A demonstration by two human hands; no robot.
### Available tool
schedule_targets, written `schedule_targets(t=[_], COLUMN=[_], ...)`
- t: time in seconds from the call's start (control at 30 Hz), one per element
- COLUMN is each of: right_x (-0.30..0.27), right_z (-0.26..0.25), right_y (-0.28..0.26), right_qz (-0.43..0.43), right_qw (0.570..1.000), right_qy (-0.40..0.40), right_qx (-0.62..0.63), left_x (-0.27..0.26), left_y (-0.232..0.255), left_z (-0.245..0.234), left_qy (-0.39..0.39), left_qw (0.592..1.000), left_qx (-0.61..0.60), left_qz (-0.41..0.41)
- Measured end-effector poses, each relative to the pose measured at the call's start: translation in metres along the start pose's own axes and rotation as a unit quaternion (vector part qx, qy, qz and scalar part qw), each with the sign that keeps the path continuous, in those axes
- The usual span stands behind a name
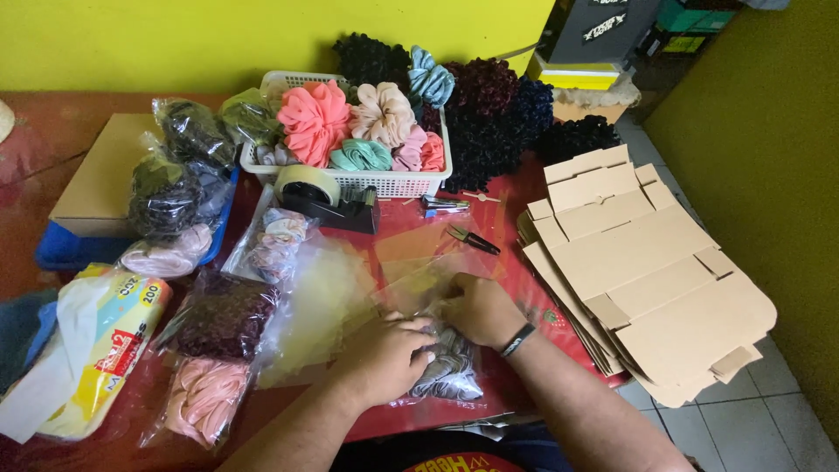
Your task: The person places a scrunchie into a plastic bag, seals the bag by hand, and sets the packaged item on the work table.
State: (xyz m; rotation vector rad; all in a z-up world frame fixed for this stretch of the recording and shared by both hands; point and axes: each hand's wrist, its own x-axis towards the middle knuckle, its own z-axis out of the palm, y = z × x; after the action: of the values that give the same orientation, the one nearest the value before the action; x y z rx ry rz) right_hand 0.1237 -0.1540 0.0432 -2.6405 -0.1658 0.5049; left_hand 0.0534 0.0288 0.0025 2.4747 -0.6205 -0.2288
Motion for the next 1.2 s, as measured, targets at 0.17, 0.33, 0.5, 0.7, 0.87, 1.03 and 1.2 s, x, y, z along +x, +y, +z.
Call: schedule_targets(t=[0.17, 0.33, 0.5, 0.7, 0.87, 1.03, 1.2], right_x=[0.017, 0.013, 0.000, -0.015, -0.059, -0.071, -0.052], right_z=[0.045, 0.059, 0.051, 0.067, 0.048, 0.044, 0.061], right_y=[0.035, 0.047, 0.044, 0.049, 0.028, 0.032, 0.041], right_qz=[-0.143, -0.336, -0.439, -0.346, -0.335, -0.343, -0.230], right_qw=[0.982, 0.913, 0.883, 0.922, 0.927, 0.932, 0.945], right_qy=[0.124, 0.200, 0.142, 0.174, 0.138, 0.084, 0.133], right_qx=[-0.008, -0.116, -0.083, 0.029, 0.095, 0.077, 0.192], left_x=[0.000, -0.002, -0.003, 0.000, -0.002, 0.004, 0.008], left_y=[0.001, 0.006, 0.011, 0.008, 0.013, 0.005, 0.013], left_z=[0.002, -0.003, -0.009, -0.006, -0.016, -0.016, -0.017], left_qy=[0.009, 0.030, 0.008, -0.013, -0.043, -0.024, 0.025], left_qw=[1.000, 0.998, 0.999, 0.999, 0.998, 0.988, 0.982], left_qx=[0.026, 0.035, 0.023, 0.028, -0.018, -0.132, -0.077], left_qz=[0.015, 0.044, 0.030, 0.013, -0.033, -0.078, -0.171])
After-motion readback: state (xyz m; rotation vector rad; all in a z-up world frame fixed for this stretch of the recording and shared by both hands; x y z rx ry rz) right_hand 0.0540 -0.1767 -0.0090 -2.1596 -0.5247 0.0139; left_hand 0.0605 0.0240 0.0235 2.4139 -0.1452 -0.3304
